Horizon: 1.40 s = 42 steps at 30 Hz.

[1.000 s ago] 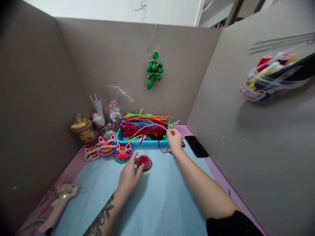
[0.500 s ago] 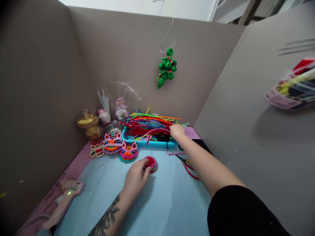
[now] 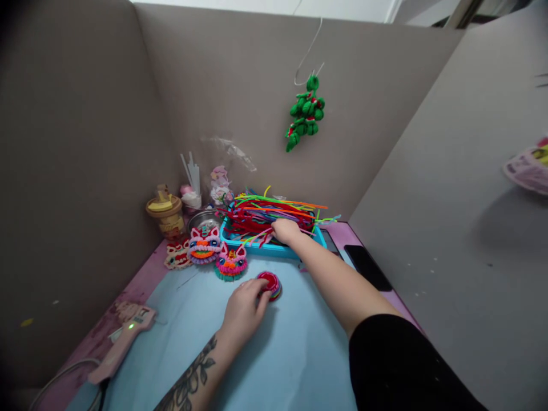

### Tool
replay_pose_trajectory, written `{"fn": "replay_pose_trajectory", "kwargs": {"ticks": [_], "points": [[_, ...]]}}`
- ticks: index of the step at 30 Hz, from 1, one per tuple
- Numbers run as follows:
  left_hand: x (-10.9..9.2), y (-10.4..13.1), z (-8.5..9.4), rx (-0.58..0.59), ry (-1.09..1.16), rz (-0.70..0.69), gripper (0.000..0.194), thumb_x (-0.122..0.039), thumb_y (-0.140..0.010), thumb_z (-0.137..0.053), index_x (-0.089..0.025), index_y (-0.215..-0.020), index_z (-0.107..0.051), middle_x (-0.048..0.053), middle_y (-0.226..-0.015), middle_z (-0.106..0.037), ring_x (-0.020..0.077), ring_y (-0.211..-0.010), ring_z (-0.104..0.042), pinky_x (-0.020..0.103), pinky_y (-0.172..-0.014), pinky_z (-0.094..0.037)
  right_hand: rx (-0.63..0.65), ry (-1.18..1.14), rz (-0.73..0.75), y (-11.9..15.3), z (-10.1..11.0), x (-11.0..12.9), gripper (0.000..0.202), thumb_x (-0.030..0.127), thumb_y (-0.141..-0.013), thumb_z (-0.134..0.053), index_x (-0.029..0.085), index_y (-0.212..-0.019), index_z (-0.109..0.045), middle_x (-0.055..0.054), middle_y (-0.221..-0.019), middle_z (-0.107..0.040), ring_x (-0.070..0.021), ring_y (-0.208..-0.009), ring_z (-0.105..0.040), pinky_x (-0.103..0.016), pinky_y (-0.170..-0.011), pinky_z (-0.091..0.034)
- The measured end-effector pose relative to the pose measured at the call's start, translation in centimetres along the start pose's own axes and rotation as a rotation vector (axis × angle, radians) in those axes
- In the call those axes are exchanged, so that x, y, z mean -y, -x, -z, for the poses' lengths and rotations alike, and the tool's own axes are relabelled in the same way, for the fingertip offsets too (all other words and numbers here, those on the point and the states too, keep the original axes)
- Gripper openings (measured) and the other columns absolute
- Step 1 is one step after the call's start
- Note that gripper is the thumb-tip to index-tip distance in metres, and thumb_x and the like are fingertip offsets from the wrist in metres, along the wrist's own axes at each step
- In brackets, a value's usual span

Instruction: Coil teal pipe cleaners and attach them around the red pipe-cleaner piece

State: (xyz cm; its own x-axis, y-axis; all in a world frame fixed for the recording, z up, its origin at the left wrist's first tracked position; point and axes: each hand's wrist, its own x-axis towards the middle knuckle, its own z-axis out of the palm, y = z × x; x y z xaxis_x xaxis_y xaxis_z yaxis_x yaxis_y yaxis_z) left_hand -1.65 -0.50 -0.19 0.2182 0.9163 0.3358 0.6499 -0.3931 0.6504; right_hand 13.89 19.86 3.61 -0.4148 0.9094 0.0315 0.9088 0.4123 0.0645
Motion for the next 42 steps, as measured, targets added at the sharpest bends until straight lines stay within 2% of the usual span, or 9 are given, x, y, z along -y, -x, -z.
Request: {"fn": "replay_pose_trajectory", "kwargs": {"ticks": [3, 6, 9, 12, 17, 23, 31, 37, 42], "points": [[-0.2, 0.0, 0.2, 0.003, 0.004, 0.013, 0.019, -0.021, -0.087, -0.048, -0.019, -0.099, -0.063, 0.006, -0.096, -0.069, 0.0219, -0.089, -0.062, 0.035, -0.080, -0.048, 0.011, -0.004, 0.026, -0.7, 0.1, 0.9, 0.017, 0.030, -0.080, -0.057, 0.019, -0.081, -0.069, -0.010, -0.086, -0.069, -0.0210, -0.077, -0.062, -0.027, -0.065, -0.044], [-0.3, 0.0, 0.2, -0.006, 0.005, 0.015, 0.019, -0.021, -0.087, -0.048, -0.020, -0.097, -0.064, 0.005, -0.095, -0.070, 0.0208, -0.088, -0.062, 0.034, -0.080, -0.047, -0.060, -0.017, 0.071, -0.5, 1.1, 1.5, 0.023, 0.029, -0.086, -0.048, 0.019, -0.093, -0.067, -0.011, -0.098, -0.067, -0.0228, -0.091, -0.059, -0.029, -0.076, -0.044], [-0.4, 0.1, 0.0, -0.007, 0.003, -0.009, 0.018, -0.021, -0.087, -0.048, -0.020, -0.095, -0.064, 0.005, -0.092, -0.070, 0.0202, -0.084, -0.062, 0.033, -0.078, -0.047, -0.258, -0.023, 0.037, -0.2, 2.4, 1.1, 0.034, 0.022, -0.089, -0.038, 0.015, -0.116, -0.057, -0.016, -0.119, -0.058, -0.0278, -0.116, -0.045, -0.036, -0.093, -0.037], [-0.4, 0.3, -0.1, -0.001, 0.000, -0.021, 0.018, -0.022, -0.087, -0.049, -0.020, -0.094, -0.065, 0.004, -0.089, -0.070, 0.0203, -0.083, -0.062, 0.033, -0.076, -0.047, -0.426, -0.075, -0.105, -0.8, 3.0, -0.7, 0.046, 0.015, -0.082, -0.046, 0.013, -0.127, -0.047, -0.016, -0.133, -0.048, -0.0308, -0.126, -0.035, -0.044, -0.102, -0.030], [-0.5, 0.0, 0.0, -0.021, 0.018, -0.016, 0.017, -0.021, -0.087, -0.048, -0.020, -0.092, -0.065, 0.004, -0.089, -0.070, 0.0201, -0.082, -0.063, 0.032, -0.076, -0.047, -0.191, -0.160, -0.204, -2.5, 2.1, -3.4, 0.075, 0.025, -0.071, -0.063, 0.014, -0.139, -0.034, -0.015, -0.130, -0.053, -0.0285, -0.112, -0.053, -0.036, -0.089, -0.044], [-0.5, 0.2, 0.0, -0.006, 0.011, -0.023, 0.018, -0.022, -0.088, -0.047, -0.021, -0.092, -0.065, 0.004, -0.089, -0.070, 0.0200, -0.082, -0.063, 0.032, -0.075, -0.047, -0.105, -0.123, -0.109, -0.3, 0.3, -2.4, 0.047, 0.020, -0.078, -0.053, 0.017, -0.125, -0.054, -0.013, -0.126, -0.056, -0.0262, -0.112, -0.054, -0.032, -0.091, -0.043], [-0.5, 0.2, -0.3, 0.010, 0.015, -0.026, 0.020, -0.021, -0.088, -0.046, -0.020, -0.092, -0.065, 0.005, -0.089, -0.070, 0.0197, -0.083, -0.064, 0.032, -0.077, -0.047, 0.078, -0.022, 0.084, 3.9, -0.4, -1.3, 0.054, 0.005, -0.073, -0.049, 0.021, -0.123, -0.058, -0.010, -0.130, -0.056, -0.0254, -0.111, -0.055, -0.030, -0.087, -0.045], [-0.3, 0.2, -0.5, 0.003, 0.002, -0.030, 0.019, -0.021, -0.088, -0.047, -0.020, -0.092, -0.066, 0.005, -0.088, -0.071, 0.0194, -0.082, -0.064, 0.031, -0.075, -0.048, 0.064, 0.003, 0.075, 3.8, 0.3, -0.5, 0.037, 0.012, -0.078, -0.052, 0.019, -0.113, -0.061, -0.013, -0.118, -0.061, -0.0267, -0.105, -0.057, -0.033, -0.084, -0.045], [-0.4, 0.2, -0.4, -0.007, 0.011, -0.034, 0.020, -0.021, -0.088, -0.047, -0.020, -0.090, -0.066, 0.005, -0.088, -0.071, 0.0193, -0.081, -0.064, 0.031, -0.075, -0.048, -0.076, 0.015, -0.030, 2.6, 1.0, 0.4, 0.052, 0.022, -0.081, -0.054, 0.015, -0.131, -0.042, -0.018, -0.133, -0.048, -0.0317, -0.126, -0.037, -0.044, -0.101, -0.031]]}}
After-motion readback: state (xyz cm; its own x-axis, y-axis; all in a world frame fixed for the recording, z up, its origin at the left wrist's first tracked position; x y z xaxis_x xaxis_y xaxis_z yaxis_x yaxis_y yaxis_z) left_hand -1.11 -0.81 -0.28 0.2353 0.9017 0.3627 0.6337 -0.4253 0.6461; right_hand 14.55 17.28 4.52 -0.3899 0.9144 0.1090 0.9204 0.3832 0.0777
